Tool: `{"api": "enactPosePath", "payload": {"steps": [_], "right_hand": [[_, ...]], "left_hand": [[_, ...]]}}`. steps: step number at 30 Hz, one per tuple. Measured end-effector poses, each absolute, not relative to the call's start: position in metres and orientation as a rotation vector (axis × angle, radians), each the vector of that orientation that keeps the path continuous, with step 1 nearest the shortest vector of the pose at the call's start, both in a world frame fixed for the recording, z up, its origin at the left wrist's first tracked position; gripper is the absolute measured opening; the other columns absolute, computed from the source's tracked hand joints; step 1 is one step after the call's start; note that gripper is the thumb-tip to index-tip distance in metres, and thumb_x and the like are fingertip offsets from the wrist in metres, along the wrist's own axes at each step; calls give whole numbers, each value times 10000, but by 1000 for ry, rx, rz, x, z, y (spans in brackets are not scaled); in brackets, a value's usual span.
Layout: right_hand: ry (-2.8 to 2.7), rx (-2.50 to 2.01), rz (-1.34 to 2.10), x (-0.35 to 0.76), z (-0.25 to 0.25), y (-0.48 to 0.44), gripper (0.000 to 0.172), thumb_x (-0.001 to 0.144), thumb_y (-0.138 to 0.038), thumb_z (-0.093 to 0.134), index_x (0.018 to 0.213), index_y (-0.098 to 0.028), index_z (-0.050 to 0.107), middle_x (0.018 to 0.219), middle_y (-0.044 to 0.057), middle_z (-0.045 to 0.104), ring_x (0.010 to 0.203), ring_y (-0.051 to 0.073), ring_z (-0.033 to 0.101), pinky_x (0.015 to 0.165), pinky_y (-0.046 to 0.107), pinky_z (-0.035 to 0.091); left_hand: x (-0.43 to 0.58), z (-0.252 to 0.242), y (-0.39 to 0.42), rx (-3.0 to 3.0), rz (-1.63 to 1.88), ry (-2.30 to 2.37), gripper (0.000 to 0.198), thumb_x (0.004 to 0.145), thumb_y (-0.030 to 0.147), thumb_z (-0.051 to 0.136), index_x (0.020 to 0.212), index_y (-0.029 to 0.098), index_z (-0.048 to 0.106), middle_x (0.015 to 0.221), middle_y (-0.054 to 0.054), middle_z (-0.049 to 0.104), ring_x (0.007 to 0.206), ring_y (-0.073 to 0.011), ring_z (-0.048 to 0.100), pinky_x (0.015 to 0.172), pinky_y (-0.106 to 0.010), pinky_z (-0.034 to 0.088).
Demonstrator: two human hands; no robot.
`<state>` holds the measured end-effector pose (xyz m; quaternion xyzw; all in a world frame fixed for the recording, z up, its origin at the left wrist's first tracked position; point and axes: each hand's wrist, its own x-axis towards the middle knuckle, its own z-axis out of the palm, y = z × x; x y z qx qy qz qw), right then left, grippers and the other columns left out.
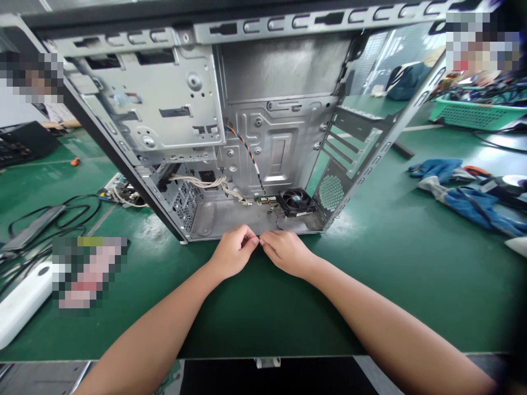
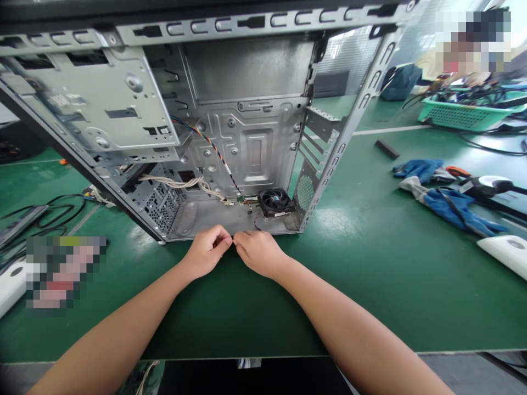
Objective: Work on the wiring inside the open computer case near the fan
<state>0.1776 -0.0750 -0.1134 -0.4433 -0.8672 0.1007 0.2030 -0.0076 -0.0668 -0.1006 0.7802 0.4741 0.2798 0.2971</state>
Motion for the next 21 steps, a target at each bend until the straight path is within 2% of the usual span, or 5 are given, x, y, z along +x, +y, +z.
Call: {"api": "enactPosePath", "payload": {"steps": [6, 10, 14, 21], "right_hand": [[-2438, -1230, 292, 178, -112, -75, 196, 924, -164, 391, 815, -174, 554, 736, 21, 595, 657, 128, 503, 631, 261, 269], [-2403, -1219, 293, 178, -113, -75, 188, 926, -170, 389, 827, -175, 549, 749, 23, 602, 665, 132, 516, 645, 261, 286], [-2367, -1210, 325, 179, -114, -75, 185, 923, -172, 389, 827, -181, 548, 745, 21, 602, 670, 135, 525, 653, 258, 305], [-2339, -1208, 354, 178, -113, -75, 177, 899, -150, 398, 814, -181, 551, 728, 16, 596, 660, 130, 512, 651, 251, 307]], "left_hand": [[-8, -103, -65, 1771, 682, 1224, 156, 857, 315, 534, 786, 179, 560, 680, 32, 585, 515, -98, 559, 517, -221, 425], [-8, -104, -66, 1998, 759, 1238, 140, 886, 300, 516, 821, 189, 570, 709, 17, 595, 612, -124, 572, 586, -245, 439], [-9, -103, -67, 2381, 796, 1190, 108, 919, 252, 476, 882, 202, 564, 825, -21, 621, 767, -168, 582, 694, -290, 441], [-11, -104, -67, 2471, 738, 1176, 122, 940, 244, 446, 910, 205, 558, 852, -28, 622, 770, -169, 581, 705, -291, 433]]}}
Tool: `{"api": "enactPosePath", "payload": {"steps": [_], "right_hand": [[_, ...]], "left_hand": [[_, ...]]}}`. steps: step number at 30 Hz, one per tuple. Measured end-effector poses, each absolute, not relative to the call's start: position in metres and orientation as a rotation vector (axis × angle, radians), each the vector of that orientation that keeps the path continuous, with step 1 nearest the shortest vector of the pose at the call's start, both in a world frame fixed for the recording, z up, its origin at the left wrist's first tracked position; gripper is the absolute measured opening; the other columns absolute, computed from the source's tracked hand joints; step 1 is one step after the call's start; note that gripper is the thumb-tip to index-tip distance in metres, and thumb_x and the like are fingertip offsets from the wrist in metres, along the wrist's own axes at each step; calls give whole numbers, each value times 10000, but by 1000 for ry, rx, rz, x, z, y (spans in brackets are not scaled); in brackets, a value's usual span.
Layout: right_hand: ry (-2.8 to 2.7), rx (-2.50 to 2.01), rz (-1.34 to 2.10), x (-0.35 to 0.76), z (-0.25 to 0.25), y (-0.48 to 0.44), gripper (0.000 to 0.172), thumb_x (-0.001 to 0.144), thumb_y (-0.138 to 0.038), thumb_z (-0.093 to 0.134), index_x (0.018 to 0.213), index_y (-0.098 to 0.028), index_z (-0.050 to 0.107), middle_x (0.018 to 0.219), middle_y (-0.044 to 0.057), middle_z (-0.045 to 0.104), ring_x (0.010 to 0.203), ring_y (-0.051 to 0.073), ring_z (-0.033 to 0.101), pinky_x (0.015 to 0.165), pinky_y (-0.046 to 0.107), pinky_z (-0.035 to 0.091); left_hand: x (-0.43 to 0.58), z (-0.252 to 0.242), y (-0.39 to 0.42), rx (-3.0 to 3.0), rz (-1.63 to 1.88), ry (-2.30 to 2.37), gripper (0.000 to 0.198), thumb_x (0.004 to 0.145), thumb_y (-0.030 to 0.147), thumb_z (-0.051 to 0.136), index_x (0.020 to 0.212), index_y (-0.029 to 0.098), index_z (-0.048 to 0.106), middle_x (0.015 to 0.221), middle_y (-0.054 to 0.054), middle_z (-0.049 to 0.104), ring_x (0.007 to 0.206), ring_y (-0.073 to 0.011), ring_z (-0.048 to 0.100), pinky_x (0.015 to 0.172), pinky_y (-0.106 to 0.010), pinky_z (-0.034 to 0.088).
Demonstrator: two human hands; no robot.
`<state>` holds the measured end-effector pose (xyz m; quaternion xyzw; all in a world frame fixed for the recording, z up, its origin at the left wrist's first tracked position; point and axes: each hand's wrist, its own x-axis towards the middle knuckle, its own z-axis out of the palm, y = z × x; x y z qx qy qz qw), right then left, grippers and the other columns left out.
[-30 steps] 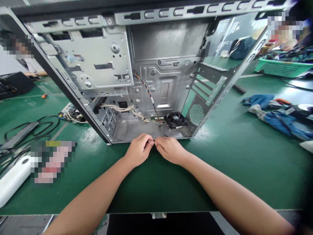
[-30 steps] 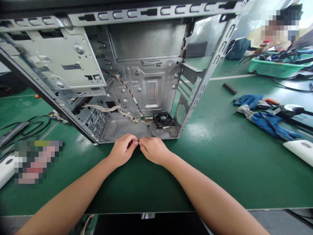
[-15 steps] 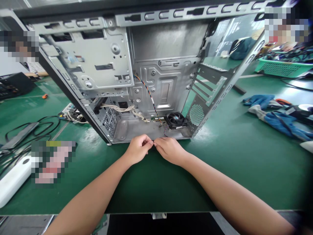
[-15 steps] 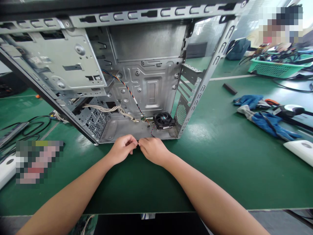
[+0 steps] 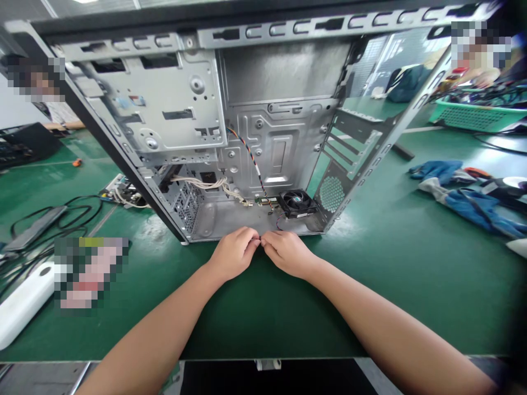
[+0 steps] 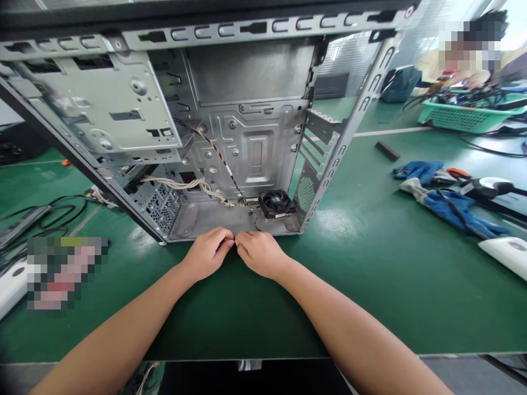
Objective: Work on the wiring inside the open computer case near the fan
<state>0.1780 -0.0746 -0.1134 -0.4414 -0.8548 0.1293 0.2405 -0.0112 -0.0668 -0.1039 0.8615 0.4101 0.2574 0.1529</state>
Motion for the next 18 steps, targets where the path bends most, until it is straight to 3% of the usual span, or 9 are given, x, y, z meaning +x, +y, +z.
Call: {"api": "enactPosePath", "payload": {"steps": [12, 18], "right_hand": [[-2396, -1145, 334, 177, -116, -75, 187, 890, -137, 398, 801, -181, 557, 720, 6, 577, 639, 119, 473, 630, 249, 278], [-2364, -1168, 324, 178, -117, -75, 180, 904, -161, 398, 818, -183, 554, 727, 12, 584, 653, 126, 498, 644, 254, 297]], "left_hand": [[-8, -100, -62, 1819, 606, 1174, 120, 817, 212, 469, 733, 179, 548, 612, 43, 558, 484, -96, 507, 497, -216, 385], [-7, -99, -68, 2151, 728, 1199, 136, 876, 233, 470, 774, 193, 550, 668, 23, 584, 613, -127, 544, 601, -250, 404]]}}
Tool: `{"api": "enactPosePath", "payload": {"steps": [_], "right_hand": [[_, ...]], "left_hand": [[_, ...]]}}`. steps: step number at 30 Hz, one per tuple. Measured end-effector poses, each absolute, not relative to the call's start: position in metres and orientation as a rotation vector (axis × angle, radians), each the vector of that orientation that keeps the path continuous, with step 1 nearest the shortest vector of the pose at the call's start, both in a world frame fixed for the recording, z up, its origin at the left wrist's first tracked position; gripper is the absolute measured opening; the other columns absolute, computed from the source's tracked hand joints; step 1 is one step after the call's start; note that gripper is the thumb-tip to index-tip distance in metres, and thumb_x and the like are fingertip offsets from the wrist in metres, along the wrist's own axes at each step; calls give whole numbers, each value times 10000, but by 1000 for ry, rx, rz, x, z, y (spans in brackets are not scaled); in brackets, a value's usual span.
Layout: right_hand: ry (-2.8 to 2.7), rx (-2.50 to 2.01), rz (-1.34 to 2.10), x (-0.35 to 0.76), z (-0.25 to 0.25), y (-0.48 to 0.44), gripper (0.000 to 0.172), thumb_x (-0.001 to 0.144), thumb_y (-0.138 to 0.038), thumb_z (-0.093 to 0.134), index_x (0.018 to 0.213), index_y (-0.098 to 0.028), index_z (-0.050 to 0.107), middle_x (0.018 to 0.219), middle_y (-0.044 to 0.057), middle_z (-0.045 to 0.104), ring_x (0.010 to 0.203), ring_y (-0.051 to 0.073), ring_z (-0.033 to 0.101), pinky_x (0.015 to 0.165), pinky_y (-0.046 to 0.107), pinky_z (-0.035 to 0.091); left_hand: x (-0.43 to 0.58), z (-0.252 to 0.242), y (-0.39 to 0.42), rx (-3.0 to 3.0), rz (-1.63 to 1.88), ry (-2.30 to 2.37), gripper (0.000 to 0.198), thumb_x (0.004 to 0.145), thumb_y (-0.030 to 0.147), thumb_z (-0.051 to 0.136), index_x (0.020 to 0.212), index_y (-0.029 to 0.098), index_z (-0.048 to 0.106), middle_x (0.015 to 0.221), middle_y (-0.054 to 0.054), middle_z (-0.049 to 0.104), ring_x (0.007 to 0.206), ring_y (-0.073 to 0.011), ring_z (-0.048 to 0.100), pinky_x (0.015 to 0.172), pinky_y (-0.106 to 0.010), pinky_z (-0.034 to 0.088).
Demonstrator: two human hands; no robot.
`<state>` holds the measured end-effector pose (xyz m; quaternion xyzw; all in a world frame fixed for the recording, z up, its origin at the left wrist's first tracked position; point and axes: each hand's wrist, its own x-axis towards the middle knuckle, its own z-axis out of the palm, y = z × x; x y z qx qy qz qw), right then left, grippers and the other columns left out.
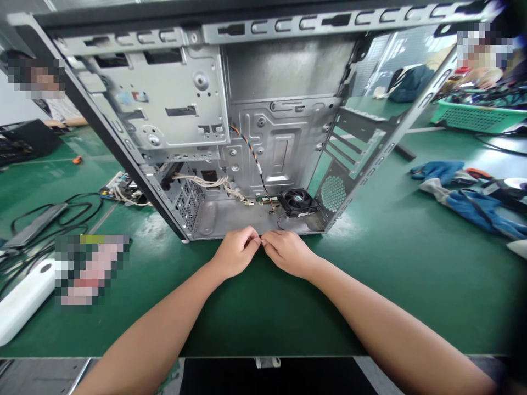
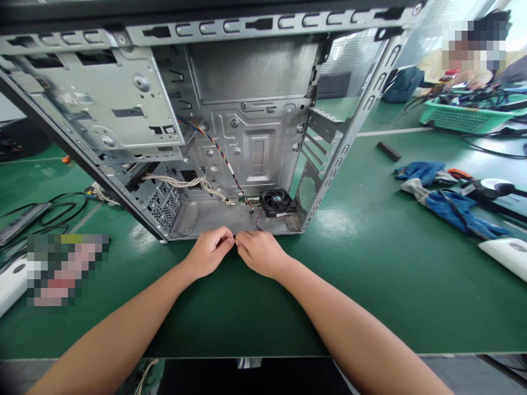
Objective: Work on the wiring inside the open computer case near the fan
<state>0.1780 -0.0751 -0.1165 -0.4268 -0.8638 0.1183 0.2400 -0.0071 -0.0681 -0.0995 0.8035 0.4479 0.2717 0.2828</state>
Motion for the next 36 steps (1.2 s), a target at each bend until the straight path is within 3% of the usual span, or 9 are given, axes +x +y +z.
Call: {"api": "enactPosePath", "payload": {"steps": [5, 36], "right_hand": [[-2334, -1178, 338, 179, -117, -75, 186, 928, -193, 391, 843, -182, 555, 735, 18, 592, 673, 131, 517, 653, 252, 312], [-2267, -1237, 267, 176, -121, -75, 215, 939, -211, 374, 850, -177, 566, 767, 35, 599, 719, 142, 533, 692, 248, 346]], "left_hand": [[-8, -101, -72, 2442, 790, 1182, 140, 928, 241, 431, 849, 199, 538, 765, -10, 605, 697, -153, 559, 653, -275, 402], [0, -110, -72, 2511, 868, 1297, 155, 938, 223, 392, 896, 193, 538, 815, -30, 608, 754, -171, 561, 703, -293, 406]]}}
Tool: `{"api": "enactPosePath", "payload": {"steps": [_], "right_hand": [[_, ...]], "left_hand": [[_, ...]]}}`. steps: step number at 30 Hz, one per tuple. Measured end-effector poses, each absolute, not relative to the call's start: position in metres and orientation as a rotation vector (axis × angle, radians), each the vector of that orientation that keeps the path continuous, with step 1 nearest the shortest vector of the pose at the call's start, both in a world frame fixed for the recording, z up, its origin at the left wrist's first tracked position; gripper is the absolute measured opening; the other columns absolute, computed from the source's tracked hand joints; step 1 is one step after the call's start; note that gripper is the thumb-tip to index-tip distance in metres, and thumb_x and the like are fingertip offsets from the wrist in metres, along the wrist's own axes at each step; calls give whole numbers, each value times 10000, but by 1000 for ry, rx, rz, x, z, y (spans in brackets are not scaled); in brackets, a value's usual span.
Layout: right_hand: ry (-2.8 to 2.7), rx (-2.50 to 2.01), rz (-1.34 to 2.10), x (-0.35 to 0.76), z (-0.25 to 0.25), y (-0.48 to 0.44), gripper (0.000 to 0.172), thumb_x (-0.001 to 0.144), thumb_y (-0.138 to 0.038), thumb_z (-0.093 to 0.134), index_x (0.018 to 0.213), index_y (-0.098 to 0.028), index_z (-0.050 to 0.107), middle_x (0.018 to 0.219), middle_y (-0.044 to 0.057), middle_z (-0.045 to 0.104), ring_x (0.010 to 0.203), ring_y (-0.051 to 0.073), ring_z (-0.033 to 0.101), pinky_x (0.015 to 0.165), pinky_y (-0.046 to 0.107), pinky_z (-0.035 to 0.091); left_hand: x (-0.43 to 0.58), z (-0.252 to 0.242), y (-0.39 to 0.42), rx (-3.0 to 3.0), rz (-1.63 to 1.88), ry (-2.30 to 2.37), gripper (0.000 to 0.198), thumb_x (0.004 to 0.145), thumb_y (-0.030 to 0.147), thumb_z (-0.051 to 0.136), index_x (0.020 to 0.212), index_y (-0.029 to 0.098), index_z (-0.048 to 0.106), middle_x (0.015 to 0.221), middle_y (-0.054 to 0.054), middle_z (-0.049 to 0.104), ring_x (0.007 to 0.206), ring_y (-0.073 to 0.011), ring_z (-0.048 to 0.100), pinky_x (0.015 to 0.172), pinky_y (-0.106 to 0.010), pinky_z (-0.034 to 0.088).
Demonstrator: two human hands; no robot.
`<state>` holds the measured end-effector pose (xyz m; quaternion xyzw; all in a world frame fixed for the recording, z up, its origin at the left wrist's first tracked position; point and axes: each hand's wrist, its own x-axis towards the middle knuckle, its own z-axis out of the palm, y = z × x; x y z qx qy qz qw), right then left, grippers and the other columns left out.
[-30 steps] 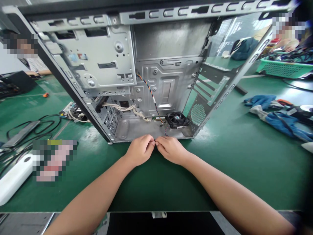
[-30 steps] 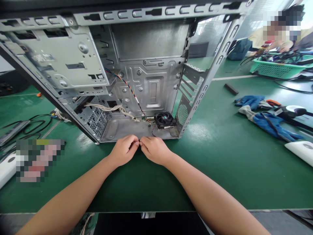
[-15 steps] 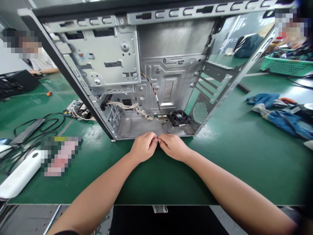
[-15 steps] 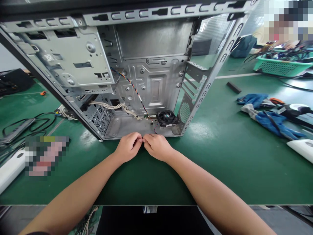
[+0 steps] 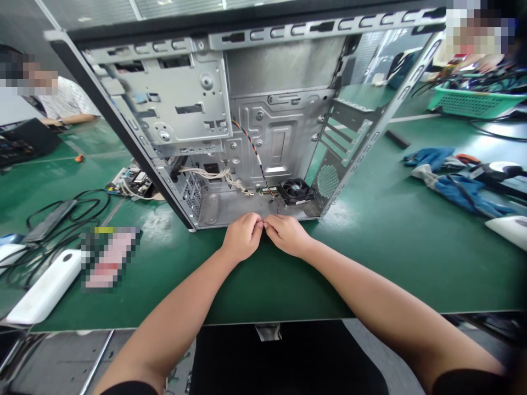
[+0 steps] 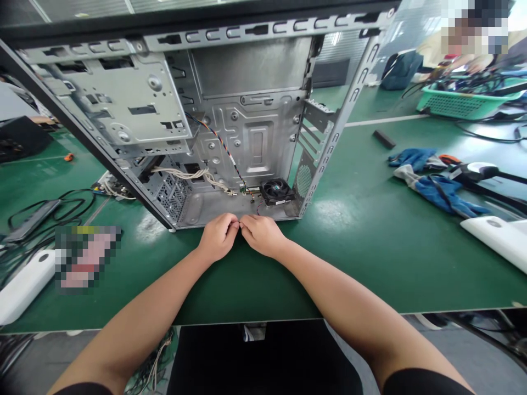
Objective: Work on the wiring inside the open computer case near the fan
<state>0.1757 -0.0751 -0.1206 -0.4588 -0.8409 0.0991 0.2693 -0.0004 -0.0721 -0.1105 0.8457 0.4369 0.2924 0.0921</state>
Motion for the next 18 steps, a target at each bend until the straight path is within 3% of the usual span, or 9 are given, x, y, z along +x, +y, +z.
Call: {"api": "enactPosePath", "payload": {"steps": [8, 18], "right_hand": [[-2217, -1202, 197, 171, -127, -78, 213, 931, -215, 385, 841, -178, 575, 774, 48, 615, 693, 149, 529, 667, 250, 355], [-2165, -1252, 205, 176, -126, -73, 187, 889, -168, 398, 815, -185, 569, 766, 47, 619, 676, 153, 529, 651, 254, 356]], "left_hand": [[-2, -91, -72, 2956, 588, 1344, 180, 907, 217, 397, 807, 183, 543, 772, -67, 621, 793, -229, 559, 759, -378, 351], [20, -81, -83, 2660, 392, 1720, 132, 964, 211, 377, 951, 203, 508, 917, -55, 653, 841, -246, 596, 705, -366, 353]]}}
